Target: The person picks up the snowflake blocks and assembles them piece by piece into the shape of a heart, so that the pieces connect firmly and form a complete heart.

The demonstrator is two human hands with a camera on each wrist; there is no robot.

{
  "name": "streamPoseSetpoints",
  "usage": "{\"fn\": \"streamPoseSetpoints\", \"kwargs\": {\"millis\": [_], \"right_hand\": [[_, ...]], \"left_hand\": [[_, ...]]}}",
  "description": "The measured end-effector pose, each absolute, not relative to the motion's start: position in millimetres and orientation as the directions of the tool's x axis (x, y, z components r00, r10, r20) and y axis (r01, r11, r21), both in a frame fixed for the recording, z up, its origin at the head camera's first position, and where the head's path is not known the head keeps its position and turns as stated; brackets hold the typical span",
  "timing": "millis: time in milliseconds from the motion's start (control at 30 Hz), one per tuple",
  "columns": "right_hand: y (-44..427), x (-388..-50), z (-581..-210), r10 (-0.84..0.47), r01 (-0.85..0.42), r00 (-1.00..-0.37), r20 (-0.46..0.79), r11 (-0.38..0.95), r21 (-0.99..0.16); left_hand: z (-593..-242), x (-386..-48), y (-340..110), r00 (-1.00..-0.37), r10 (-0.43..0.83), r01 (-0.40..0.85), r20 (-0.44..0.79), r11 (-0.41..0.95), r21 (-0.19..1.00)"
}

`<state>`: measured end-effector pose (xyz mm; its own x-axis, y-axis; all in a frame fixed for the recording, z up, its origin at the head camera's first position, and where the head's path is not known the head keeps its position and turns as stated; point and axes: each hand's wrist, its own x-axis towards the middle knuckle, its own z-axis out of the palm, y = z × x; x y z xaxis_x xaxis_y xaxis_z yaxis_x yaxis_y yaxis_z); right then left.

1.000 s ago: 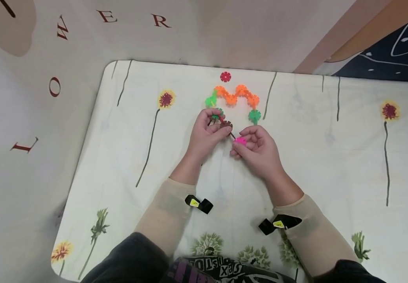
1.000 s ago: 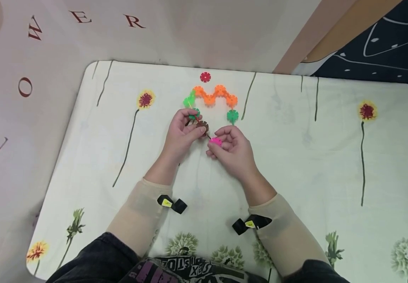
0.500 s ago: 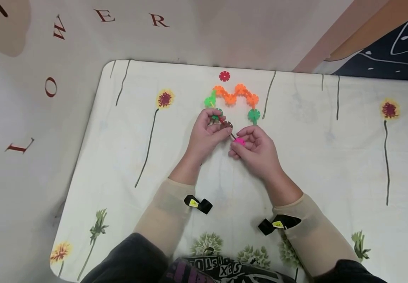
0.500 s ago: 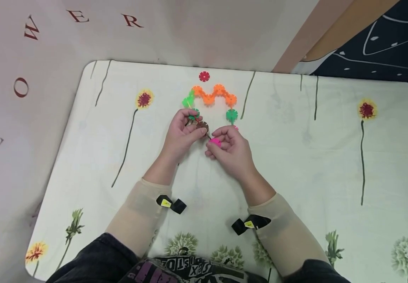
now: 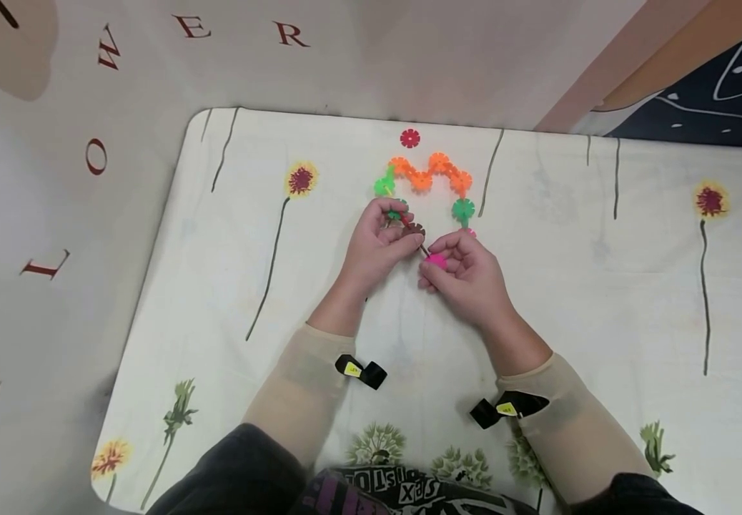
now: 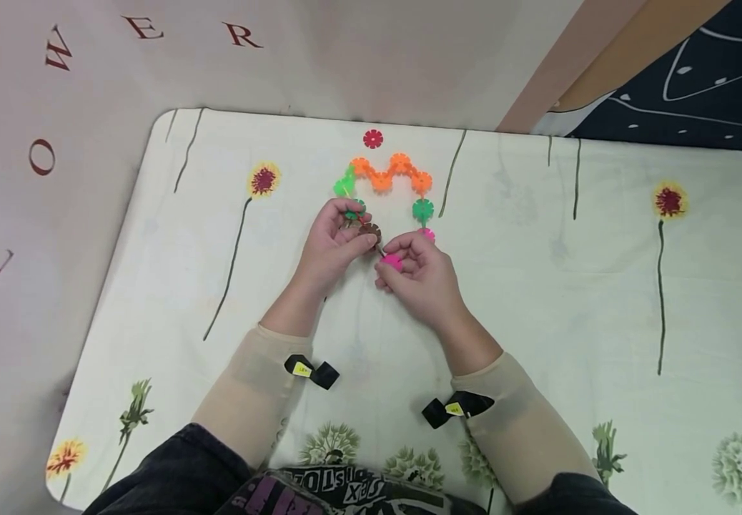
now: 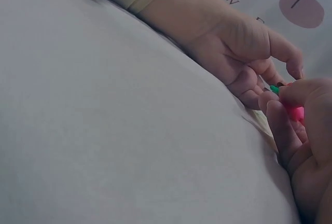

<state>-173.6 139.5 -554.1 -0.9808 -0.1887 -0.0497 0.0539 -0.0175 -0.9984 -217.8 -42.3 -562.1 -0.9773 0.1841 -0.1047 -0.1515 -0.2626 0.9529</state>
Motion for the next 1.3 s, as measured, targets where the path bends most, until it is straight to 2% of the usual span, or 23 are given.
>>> {"fn": "streamPoseSetpoints", "kwargs": {"millis": [533, 1300], "right_hand": [[139.8, -172.6, -555.8, -0.174, -0.020, -0.984, 0.022, -0.014, -1.000], [139.5, -173.6, -557.8, -0.153, -0.031, -0.988, 0.036, -0.033, -0.999]], "left_hand": [[-561.5, -217.4, -42.0, -0.975, 0.198, -0.154, -0.101, -0.273, 0.950], [-562.1, -217.3, -42.1, -0.979, 0.171, -0.156, -0.109, -0.290, 0.944]]}}
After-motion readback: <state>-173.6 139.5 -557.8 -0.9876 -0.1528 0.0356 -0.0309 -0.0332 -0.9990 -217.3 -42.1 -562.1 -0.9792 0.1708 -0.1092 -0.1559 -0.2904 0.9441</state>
